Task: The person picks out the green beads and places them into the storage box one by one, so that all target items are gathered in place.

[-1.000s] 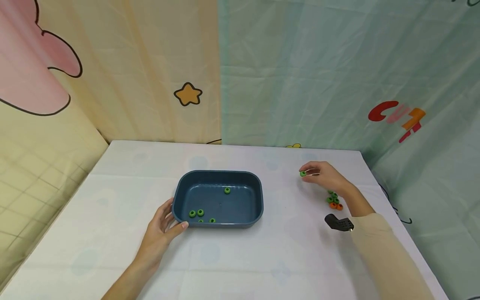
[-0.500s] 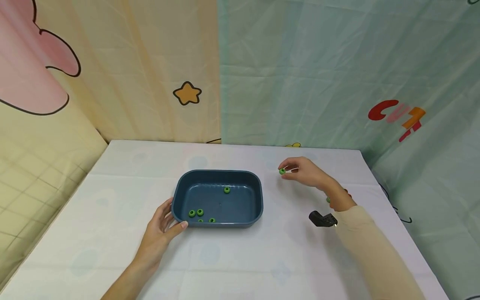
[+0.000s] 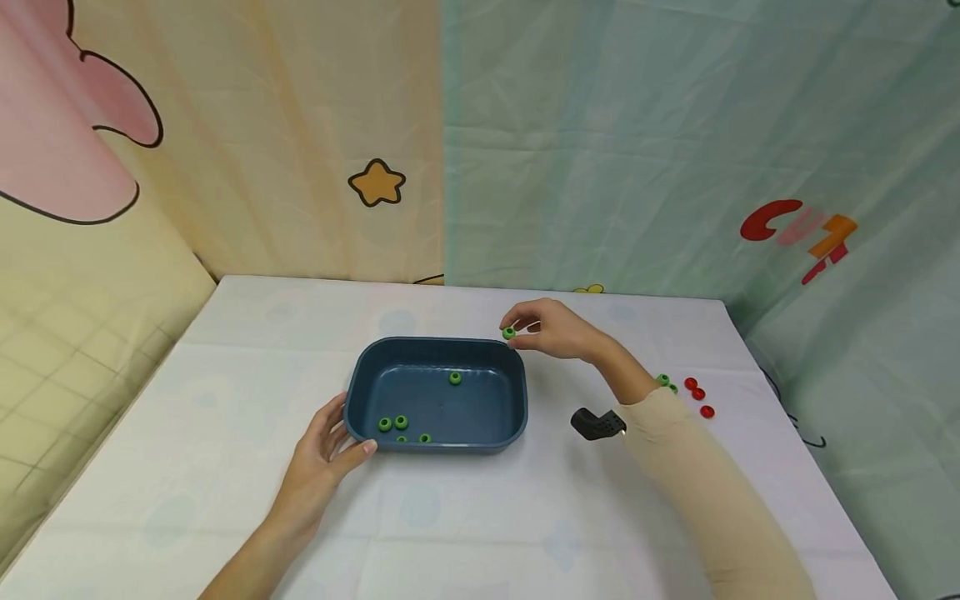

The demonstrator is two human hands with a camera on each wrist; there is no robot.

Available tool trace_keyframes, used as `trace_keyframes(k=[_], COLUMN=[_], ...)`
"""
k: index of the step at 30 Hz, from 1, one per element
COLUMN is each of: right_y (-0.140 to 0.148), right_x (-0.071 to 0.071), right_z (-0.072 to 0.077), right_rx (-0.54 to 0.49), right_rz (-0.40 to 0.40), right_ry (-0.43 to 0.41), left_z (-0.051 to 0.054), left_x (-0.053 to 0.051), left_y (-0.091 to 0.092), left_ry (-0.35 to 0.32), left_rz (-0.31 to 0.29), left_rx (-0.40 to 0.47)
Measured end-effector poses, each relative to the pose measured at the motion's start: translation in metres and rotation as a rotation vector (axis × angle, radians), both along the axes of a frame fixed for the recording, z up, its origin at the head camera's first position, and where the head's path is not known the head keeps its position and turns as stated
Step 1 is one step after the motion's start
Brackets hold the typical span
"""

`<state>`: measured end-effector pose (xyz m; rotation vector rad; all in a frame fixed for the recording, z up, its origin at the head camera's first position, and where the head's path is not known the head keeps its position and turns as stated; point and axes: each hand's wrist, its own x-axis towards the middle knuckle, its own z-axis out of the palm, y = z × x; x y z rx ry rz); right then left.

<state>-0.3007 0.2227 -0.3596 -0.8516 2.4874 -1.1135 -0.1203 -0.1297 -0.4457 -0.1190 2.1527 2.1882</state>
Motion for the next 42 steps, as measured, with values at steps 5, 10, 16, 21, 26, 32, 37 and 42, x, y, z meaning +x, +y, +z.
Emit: trace_keyframes(k=[5, 10, 16, 21, 26, 32, 37, 42], right_y=[-0.024, -0.049, -0.076, -0.093, -0.109, -0.125, -0.133, -0.131], right_x=[-0.005, -0.009, -0.012, -0.016, -0.018, -0.018, -0.017, -0.017], right_z=[0.002, 0.003, 0.001, -0.005, -0.009, -0.015, -0.02, -0.021], right_rx=[0.026, 0.019, -0.016, -0.031, -0.027, -0.016, -0.035, -0.033], right_rz=[0.041, 0.102, 0.171, 0.205, 0.233, 0.255, 0.256, 0.239], right_ry=[-0.001, -0.003, 0.012, 0.031, 0.062, 0.089, 0.11, 0.137], left_z=[0.0, 0.0, 0.0, 0.0, 0.001, 0.002, 0.002, 0.001], left_x=[0.0, 0.0, -0.001, 0.0, 0.0, -0.001, -0.001, -0.002], left_y=[0.0, -0.001, -0.001, -0.001, -0.001, -0.002, -0.002, -0.002], left_ry=[-0.005, 0.002, 0.001, -0.008, -0.01, -0.021, -0.022, -0.022], left_rz=[-0.002, -0.007, -0.009, -0.013, -0.011, -0.008, -0.007, -0.007], left_rx=[0.005, 0.006, 0.01, 0.003, -0.002, -0.011, -0.014, -0.009])
